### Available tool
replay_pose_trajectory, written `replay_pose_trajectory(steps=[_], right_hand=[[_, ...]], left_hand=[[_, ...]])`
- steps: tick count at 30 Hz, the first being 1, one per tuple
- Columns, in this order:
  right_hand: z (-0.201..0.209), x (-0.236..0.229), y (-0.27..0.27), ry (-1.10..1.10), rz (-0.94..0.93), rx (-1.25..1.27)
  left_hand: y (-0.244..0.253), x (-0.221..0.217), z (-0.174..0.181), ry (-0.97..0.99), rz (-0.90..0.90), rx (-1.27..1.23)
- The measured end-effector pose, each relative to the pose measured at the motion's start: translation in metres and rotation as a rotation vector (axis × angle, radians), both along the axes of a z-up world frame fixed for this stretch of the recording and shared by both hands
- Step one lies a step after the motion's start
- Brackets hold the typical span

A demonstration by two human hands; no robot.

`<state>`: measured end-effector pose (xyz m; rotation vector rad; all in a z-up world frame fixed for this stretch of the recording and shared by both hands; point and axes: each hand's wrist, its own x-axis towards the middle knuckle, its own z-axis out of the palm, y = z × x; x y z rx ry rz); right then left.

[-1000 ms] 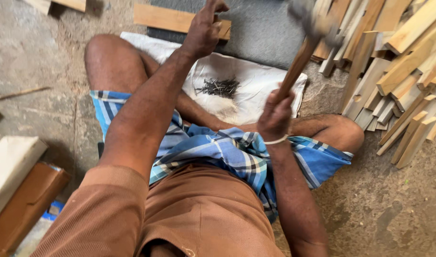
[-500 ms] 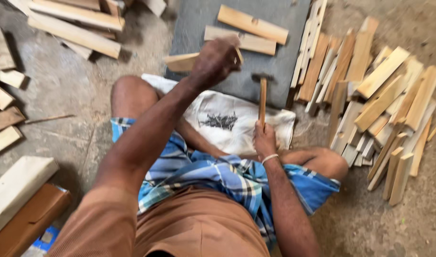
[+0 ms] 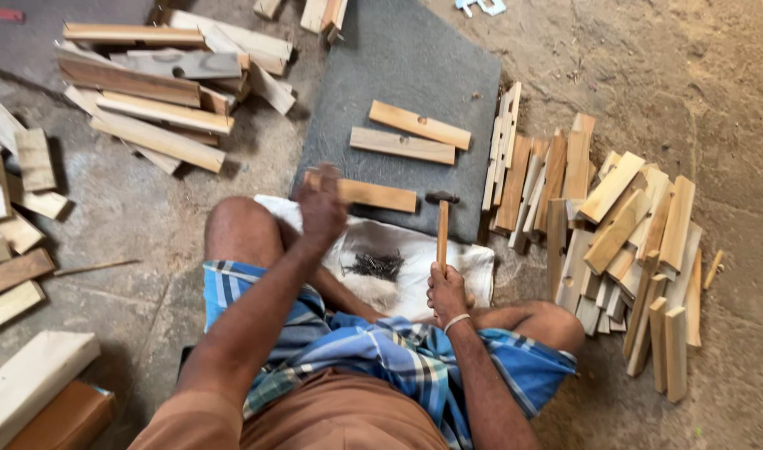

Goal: The person sits on the floor and uses a hammer to drive nails into small wooden blocks. They pick up nails from a pile on a sack, position them on the wood, and strike them with the hammer before moving the finished pieces aside.

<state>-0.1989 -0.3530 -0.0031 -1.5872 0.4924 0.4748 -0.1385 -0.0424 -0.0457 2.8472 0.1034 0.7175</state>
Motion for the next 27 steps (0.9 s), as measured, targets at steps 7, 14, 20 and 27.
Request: replay_pose_trajectory(steps=[7,14,20,27], right_hand=[[0.014,-0.011,0.019,-0.013,0.17,-0.012],[0.032,-0.008,0.025,-0.052,0.199,0.043],[0.019,-0.008,0.021,0.038,0.252,0.062],[0.002,0.007,0.019,-0.086,0.345,0.028]], left_hand=[[-0.077,-0.041,0.018,0.547,-0.625,-0.253],[-0.068,-0.049,0.029,0.512,-0.513,-0.313],[-0.063,-0.054,0.013,0.698,-0.579,-0.157],[-0.071,-0.049,-0.004,0.405,-0.554,-0.401]])
